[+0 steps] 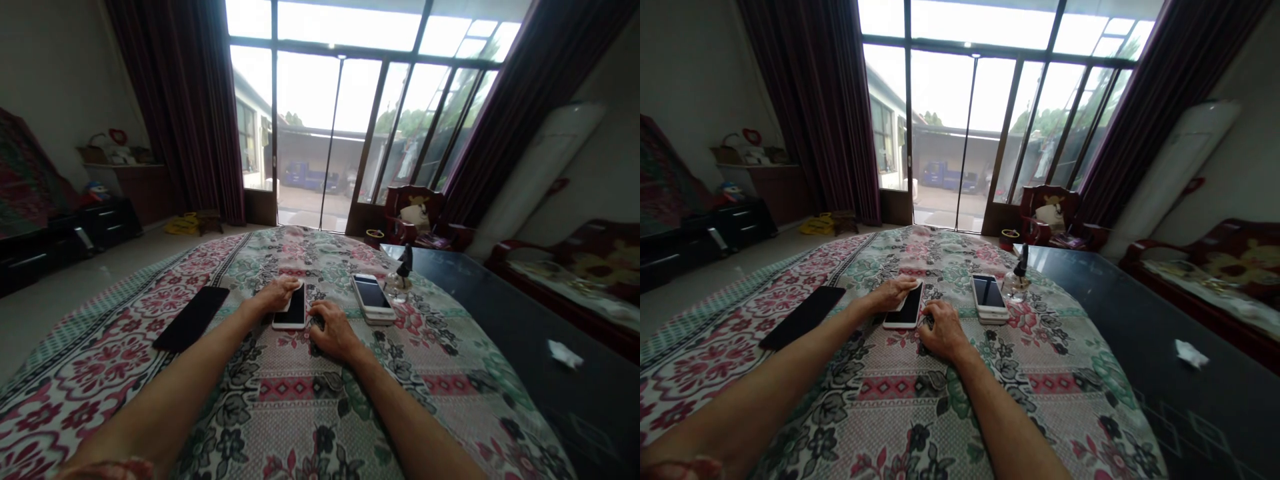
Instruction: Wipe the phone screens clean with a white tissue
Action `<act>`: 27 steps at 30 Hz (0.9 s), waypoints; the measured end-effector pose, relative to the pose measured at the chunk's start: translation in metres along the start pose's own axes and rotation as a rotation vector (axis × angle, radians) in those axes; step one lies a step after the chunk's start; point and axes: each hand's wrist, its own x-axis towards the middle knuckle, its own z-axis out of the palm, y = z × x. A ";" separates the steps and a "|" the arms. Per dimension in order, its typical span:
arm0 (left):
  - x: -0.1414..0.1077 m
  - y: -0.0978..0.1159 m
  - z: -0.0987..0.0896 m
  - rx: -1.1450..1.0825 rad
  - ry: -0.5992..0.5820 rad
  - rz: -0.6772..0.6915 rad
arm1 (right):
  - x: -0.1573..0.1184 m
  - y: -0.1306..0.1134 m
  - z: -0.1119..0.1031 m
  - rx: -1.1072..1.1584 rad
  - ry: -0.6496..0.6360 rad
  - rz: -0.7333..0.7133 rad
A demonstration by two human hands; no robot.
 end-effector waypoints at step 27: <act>-0.061 -0.006 -0.014 -0.246 -0.102 0.452 | 0.001 0.006 0.005 0.035 0.040 -0.038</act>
